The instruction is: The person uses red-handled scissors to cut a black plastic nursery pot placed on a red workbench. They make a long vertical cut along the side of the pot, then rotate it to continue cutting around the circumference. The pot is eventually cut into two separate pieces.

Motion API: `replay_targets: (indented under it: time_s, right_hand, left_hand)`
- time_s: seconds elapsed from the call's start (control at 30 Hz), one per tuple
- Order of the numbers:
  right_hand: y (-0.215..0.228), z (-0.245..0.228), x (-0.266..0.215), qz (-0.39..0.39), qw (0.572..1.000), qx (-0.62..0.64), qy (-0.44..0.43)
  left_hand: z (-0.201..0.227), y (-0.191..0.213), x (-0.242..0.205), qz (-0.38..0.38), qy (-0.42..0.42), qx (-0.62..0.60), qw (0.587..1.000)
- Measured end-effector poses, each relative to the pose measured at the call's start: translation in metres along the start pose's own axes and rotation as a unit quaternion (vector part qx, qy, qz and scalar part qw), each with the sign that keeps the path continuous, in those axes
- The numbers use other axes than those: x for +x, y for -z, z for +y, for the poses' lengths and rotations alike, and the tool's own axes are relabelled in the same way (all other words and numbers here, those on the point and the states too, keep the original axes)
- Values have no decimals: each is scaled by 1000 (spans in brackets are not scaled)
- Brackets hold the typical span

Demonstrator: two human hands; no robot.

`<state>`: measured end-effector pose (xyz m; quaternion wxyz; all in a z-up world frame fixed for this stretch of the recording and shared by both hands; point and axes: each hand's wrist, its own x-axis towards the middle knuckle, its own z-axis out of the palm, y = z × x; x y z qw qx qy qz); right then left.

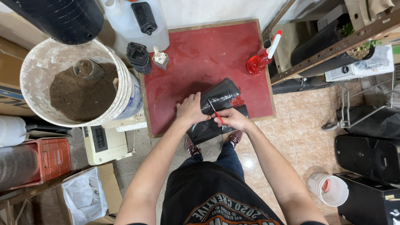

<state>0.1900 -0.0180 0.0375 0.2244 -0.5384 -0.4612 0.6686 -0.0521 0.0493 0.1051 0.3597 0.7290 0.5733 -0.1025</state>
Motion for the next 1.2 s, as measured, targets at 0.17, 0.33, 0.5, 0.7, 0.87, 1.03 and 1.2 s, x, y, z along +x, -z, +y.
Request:
replay_targets:
  time_s: [0.17,0.33,0.5,0.7,0.87,1.03,1.2]
  right_hand:
    - [6,26,16,0,999,-5,38]
    - [3,21,16,40,997,35,64]
    - [-1,45,26,81,988,104,79]
    - [-16,18,5,104,985,121,67]
    - [-3,33,17,116,984,128,47]
    - [-1,17,19,105,987,108,57]
    - [-6,-2,13,116,985,96,88]
  left_hand:
    - [7,11,-5,-7,-12,38,999]
    - [5,38,-29,52,-18,6,998]
    - [-18,35,-40,108,70,-164,978]
    - [-21,-2,-25,116,30,-54,991]
    - [-34,-26,-11,154,3,-14,988]
    - [-54,-45,3,205,-29,24,978]
    - [-63,-51,9,221,-40,3,974]
